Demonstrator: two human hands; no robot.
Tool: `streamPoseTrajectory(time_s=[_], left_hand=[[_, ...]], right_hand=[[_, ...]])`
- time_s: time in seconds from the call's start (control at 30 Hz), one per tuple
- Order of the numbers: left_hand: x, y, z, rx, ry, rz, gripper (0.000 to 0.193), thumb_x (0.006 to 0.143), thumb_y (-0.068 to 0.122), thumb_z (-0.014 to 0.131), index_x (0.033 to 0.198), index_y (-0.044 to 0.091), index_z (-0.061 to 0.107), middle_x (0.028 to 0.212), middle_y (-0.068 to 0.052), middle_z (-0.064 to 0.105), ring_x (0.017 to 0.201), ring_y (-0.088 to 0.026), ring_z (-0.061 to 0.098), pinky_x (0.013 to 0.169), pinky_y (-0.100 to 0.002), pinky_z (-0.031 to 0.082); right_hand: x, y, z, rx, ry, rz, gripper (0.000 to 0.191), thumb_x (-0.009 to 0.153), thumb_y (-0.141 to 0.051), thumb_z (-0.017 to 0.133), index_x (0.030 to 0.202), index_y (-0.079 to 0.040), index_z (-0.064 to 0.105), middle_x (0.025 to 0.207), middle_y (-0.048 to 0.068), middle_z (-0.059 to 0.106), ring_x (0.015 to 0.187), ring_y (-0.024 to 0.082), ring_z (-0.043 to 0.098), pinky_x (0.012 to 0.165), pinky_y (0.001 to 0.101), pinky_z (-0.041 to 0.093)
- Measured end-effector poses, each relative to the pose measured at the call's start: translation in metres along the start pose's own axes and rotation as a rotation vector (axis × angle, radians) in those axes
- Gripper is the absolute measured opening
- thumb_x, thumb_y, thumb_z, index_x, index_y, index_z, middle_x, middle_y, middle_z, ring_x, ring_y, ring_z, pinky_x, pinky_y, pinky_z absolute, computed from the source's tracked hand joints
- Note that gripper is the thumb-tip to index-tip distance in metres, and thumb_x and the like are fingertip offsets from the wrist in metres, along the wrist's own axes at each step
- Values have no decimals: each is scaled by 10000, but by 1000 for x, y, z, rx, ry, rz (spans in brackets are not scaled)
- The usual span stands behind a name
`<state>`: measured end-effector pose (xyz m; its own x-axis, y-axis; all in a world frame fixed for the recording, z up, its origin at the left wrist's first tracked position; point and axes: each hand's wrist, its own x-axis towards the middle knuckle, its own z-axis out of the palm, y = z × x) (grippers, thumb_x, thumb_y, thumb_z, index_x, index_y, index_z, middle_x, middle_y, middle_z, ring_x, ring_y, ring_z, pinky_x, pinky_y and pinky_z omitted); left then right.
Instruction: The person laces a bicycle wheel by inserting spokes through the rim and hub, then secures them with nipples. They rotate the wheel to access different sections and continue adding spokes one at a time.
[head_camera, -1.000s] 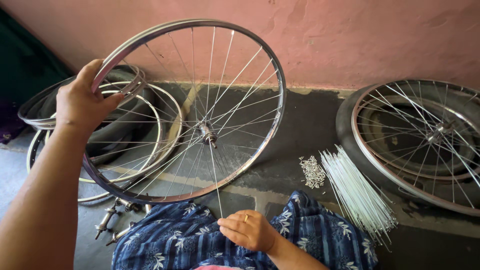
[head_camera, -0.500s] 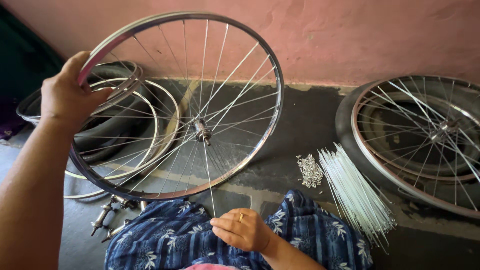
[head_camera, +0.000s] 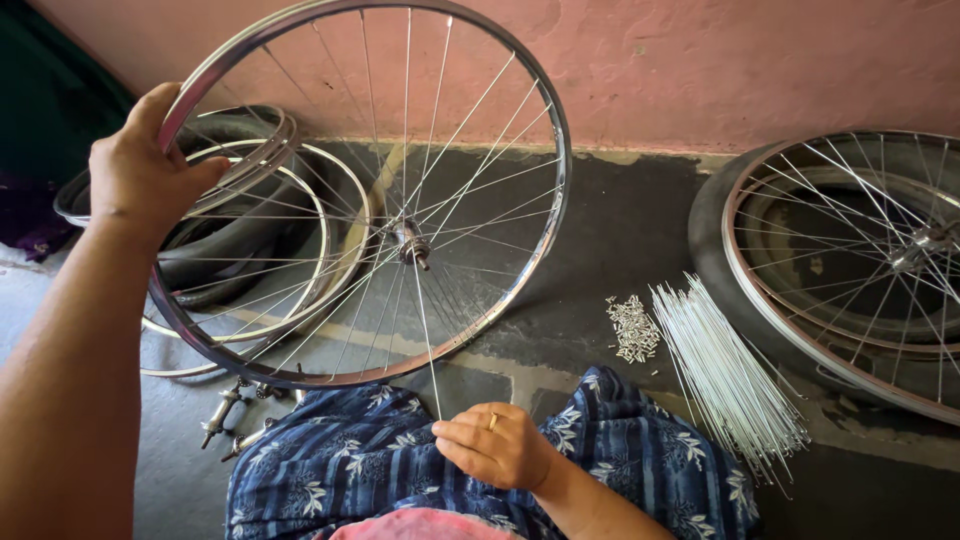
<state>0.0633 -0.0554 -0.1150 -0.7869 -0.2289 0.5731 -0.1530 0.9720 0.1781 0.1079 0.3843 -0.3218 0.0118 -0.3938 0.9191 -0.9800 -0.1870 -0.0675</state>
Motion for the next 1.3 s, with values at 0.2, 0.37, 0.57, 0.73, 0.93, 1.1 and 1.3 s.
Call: streamPoseTrajectory(time_s=[0.2,0.37,0.57,0.73,0.93,1.1,1.3], left_hand=[[-1,0,0,-15,7,19,781,817,275,921,1501,110,581,853,-57,660,752,-174,659,758,-329,547],[0,-1,0,-32,4,28,764,834,269,918,1494,98,572,845,-54,659,759,-163,658,759,-322,549],[1,-2,1,-37,3,14,768,827,253,918,1498,102,576,843,-53,661,765,-159,665,754,-321,551],[2,-3,2,6,-2,15,758,819,250,922,1470,106,562,858,-51,669,773,-156,675,766,-324,556],[1,-6,3,-18,-1,18,760,823,252,923,1472,103,557,824,-57,670,779,-164,673,777,-324,557],[2,-6,2,-11,3,27,763,826,259,927,1475,106,556,831,-55,672,781,-162,674,778,-324,558],[-1,0,-2,-7,-6,1,806,807,278,937,1504,110,569,860,-65,668,760,-171,668,762,-325,555]], right_hand=[[2,0,-1,33,32,7,144,921,-58,704,1054,-15,670,1110,138,725,913,240,757,776,334,626],[3,3,-2,17,64,21,127,926,-56,690,1039,-4,665,1087,149,733,900,244,763,778,338,631],[4,6,-4,13,66,22,132,918,-53,692,1035,1,663,1082,155,732,890,248,762,772,337,630],[5,6,-1,-3,85,14,123,930,-41,704,1042,-5,668,1073,143,736,886,230,764,764,316,633],[5,6,-2,1,85,19,126,923,-41,699,1038,-3,664,1060,149,736,876,234,761,751,320,634],[6,4,-4,-3,74,23,129,928,-49,697,1046,-4,669,1063,143,734,880,233,761,758,324,630],[6,1,-6,-9,65,23,138,931,-71,698,1050,-6,675,1079,141,734,903,240,761,772,332,624]])
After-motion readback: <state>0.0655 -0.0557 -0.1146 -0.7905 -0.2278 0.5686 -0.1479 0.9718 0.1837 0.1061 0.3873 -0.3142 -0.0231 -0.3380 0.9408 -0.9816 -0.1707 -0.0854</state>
